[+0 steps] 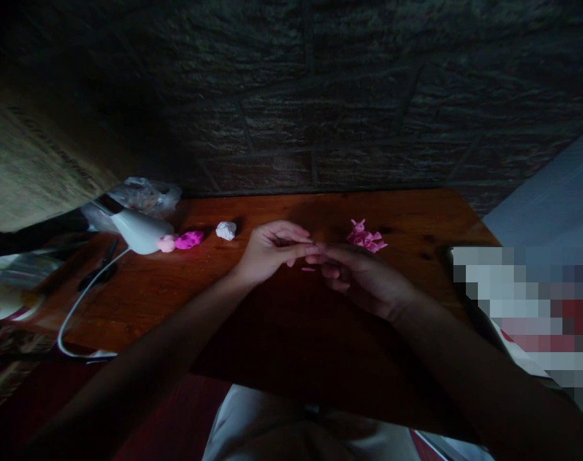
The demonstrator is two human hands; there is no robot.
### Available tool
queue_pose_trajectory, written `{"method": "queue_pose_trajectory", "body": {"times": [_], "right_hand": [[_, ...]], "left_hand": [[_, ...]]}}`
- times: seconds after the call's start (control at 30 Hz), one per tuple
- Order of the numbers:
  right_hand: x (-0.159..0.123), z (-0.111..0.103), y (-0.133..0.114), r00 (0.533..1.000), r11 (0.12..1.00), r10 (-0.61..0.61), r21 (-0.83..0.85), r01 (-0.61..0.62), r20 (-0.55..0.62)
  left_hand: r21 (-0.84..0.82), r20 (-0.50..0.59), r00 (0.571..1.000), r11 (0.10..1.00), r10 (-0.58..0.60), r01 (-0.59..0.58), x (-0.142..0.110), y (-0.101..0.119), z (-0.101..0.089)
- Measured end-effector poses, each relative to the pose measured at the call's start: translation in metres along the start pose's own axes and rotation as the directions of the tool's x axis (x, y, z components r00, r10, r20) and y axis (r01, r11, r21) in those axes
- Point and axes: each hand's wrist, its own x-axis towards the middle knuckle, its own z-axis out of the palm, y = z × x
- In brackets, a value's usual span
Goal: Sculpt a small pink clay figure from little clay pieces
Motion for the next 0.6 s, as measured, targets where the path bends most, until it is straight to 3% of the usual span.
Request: {"method": "queue_pose_trajectory", "body": {"times": [0.17,0.37,0.6], "right_hand": [[0.0023,-0.0038,0.0003,0.999,0.999,-0.011,0.03,0.01,0.032],[0.0025,-0.0039,0.0012,0.999,0.999,-0.052,-0.002,0.052,0.015],[0.0027,-0.0021,-0.001,0.999,0.998,-0.01,0.06,0.012,-0.034]], "left_hand": [[0.051,0.042,0.999,0.999,0.003,-0.005,-0.0027,0.001,0.0],[0.197,0.086,0.993,0.975,0.086,-0.102,-0.0068,-0.0021,-0.0021],[0.215,0.071,0.99,0.967,0.124,-0.136,-0.0067,-0.0014,-0.0014]]}}
